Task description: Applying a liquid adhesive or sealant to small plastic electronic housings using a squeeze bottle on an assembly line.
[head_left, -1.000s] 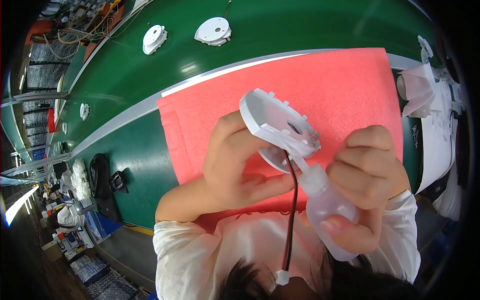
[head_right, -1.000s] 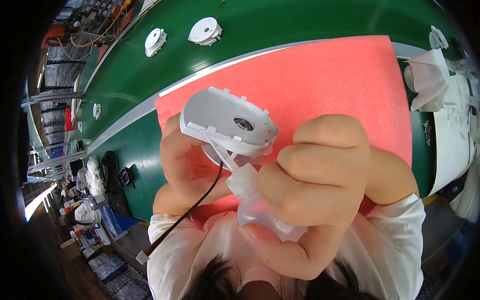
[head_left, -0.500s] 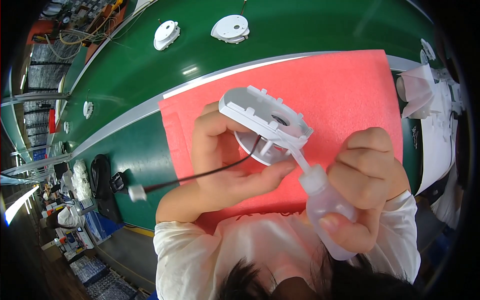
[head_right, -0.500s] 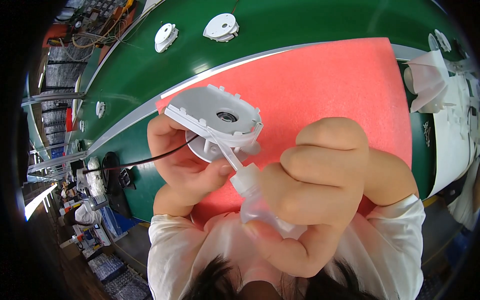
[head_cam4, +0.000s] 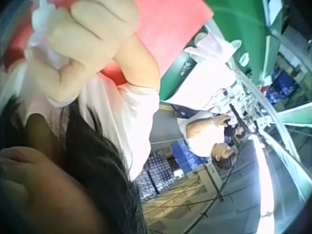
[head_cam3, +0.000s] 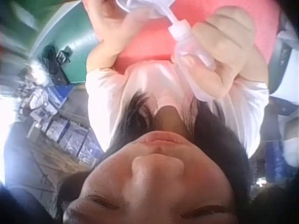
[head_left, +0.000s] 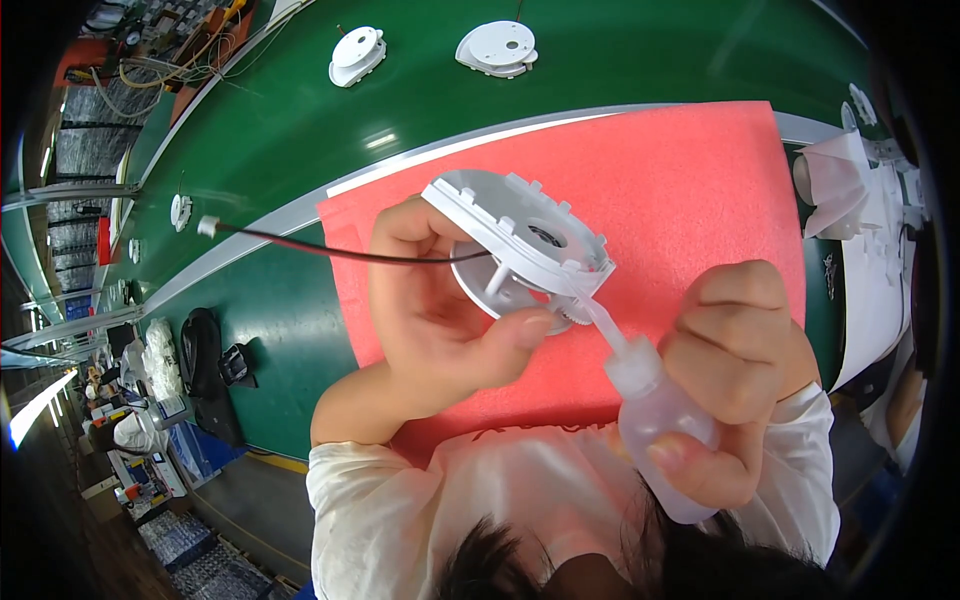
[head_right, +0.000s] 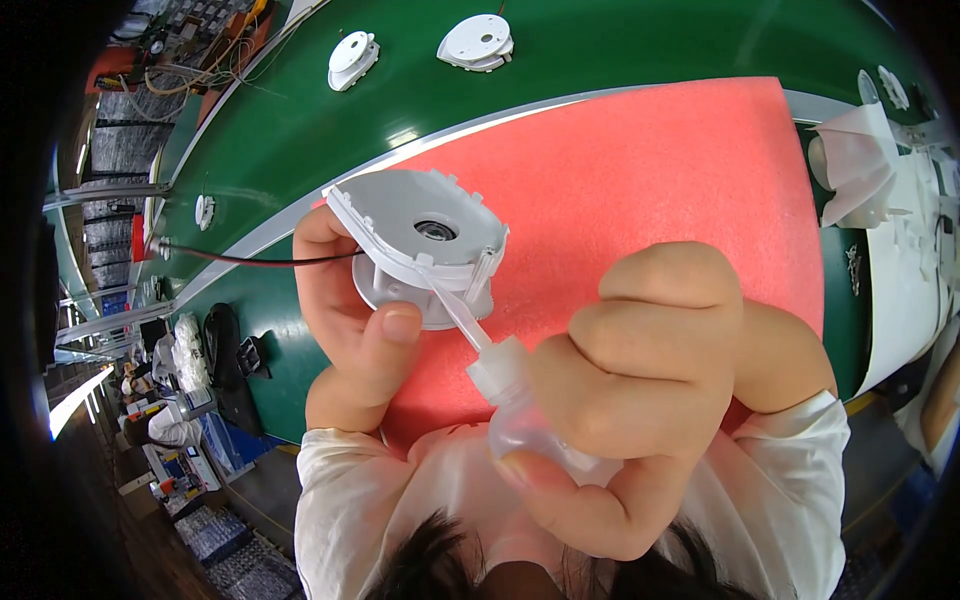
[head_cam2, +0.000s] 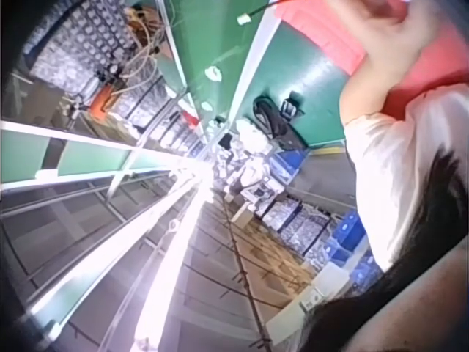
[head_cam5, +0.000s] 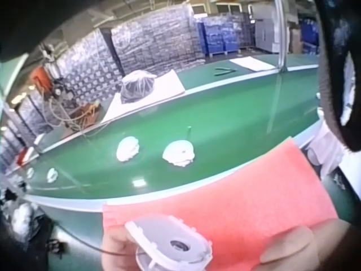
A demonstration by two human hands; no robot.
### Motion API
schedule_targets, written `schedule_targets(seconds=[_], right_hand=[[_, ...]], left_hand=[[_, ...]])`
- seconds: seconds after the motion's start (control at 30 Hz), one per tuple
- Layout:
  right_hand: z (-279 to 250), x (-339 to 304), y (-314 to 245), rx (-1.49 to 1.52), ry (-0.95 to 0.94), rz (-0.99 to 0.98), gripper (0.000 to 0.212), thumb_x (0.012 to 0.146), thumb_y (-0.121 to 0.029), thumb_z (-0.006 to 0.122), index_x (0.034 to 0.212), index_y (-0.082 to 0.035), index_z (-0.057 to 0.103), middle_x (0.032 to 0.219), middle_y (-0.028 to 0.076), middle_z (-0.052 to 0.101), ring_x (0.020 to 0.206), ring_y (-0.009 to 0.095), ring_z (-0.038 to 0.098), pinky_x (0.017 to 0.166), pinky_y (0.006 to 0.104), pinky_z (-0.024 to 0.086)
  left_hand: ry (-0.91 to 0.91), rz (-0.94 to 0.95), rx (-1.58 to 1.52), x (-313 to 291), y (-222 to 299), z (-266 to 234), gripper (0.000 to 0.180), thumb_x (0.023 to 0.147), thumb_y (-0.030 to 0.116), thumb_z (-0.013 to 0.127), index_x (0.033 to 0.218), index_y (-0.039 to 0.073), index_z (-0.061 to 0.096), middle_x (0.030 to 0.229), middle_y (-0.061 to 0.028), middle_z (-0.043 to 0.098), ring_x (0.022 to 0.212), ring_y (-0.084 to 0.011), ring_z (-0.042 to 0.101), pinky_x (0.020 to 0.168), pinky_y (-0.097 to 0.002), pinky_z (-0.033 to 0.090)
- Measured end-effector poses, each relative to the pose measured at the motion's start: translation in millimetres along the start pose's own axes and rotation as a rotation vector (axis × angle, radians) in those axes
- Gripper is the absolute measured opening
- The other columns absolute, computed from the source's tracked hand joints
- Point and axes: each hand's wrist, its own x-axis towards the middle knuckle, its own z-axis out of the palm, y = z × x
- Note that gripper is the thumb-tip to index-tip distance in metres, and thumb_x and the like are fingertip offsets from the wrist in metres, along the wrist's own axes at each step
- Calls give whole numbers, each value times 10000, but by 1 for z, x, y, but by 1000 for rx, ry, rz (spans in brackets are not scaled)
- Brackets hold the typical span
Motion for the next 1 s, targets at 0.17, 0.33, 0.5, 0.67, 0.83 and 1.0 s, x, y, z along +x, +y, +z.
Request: schedule_targets(seconds=[0.17,0.33,0.5,0.67,0.83,1.0], right_hand=[[-2,-6,2,1,14,-2,515,626,-213,698,1058,-259,422,789,72,471,556,210,425,494,338,359],[-10,-4,6,68,-20,-10,486,648,-214,685,1052,-266,421,789,64,477,564,216,428,497,339,356],[-7,-2,13,84,242,120,316,683,-186,659,946,-159,486,752,52,495,586,200,447,518,327,371],[-53,3,28,9,-142,243,236,716,-154,649,884,-17,554,768,56,556,659,181,523,595,284,435],[-7,28,59,-459,93,201,377,706,-203,711,951,24,537,860,75,566,725,113,528,626,216,434],[-22,25,50,-46,381,403,336,781,-270,637,952,5,550,905,91,549,723,118,532,608,235,448]], left_hand=[[123,-146,-187,-2,-2,5,576,721,106,714,1107,0,300,1056,-162,499,974,-202,547,839,-344,462],[148,-116,-184,-2,-6,8,533,730,103,704,1087,1,324,1043,-143,496,958,-189,543,835,-340,461],[204,-139,-27,3,-10,-17,448,747,36,655,1079,-2,358,1065,-119,480,969,-179,529,836,-329,458],[102,-79,-77,14,-5,-24,445,750,22,646,1084,-9,355,1061,-123,485,969,-182,534,823,-328,471],[124,-87,-35,6,7,-30,443,742,7,653,1067,-12,353,1034,-130,501,956,-189,551,792,-322,499],[76,-76,25,5,10,-21,445,726,-29,652,1049,0,347,1014,-142,503,934,-199,573,764,-325,515]])
